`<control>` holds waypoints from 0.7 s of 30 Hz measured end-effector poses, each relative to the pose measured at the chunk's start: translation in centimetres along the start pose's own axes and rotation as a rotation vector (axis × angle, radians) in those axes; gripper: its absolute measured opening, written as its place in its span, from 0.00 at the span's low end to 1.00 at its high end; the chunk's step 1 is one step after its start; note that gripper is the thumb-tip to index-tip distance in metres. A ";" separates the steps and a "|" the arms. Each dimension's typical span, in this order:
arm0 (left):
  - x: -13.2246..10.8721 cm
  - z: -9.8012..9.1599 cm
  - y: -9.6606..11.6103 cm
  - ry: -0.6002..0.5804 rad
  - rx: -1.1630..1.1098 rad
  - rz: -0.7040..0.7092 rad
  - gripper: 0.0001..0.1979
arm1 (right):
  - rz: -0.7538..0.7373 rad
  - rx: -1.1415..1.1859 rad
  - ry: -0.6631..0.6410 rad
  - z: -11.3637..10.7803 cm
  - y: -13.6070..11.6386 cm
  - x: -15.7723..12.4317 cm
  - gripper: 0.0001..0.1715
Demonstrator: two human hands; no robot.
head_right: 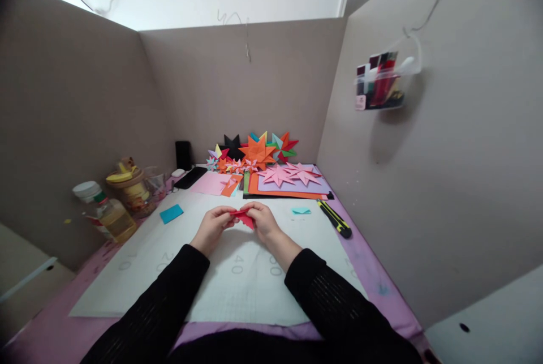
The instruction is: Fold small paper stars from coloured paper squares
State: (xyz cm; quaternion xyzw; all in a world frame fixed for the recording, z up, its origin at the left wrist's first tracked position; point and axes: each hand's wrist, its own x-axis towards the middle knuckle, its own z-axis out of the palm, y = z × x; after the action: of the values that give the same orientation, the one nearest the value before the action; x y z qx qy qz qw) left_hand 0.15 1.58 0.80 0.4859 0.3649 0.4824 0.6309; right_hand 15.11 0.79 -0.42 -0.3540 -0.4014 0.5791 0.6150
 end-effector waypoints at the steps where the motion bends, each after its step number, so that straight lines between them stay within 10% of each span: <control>1: 0.0 0.0 0.0 0.008 -0.017 -0.007 0.08 | 0.021 0.025 -0.002 0.0 -0.1 0.0 0.08; 13: -0.2 -0.2 0.1 -0.007 -0.237 -0.024 0.08 | 0.045 0.156 -0.148 0.1 -0.9 -0.8 0.11; 21: -0.1 -0.2 0.3 -0.010 -0.160 -0.010 0.16 | 0.022 0.178 0.014 0.0 -0.3 0.1 0.11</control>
State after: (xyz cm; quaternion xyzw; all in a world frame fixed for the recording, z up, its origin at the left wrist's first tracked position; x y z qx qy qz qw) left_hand -0.09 1.52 1.01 0.4342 0.3245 0.5044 0.6721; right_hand 15.27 0.86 -0.21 -0.3061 -0.3400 0.6167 0.6406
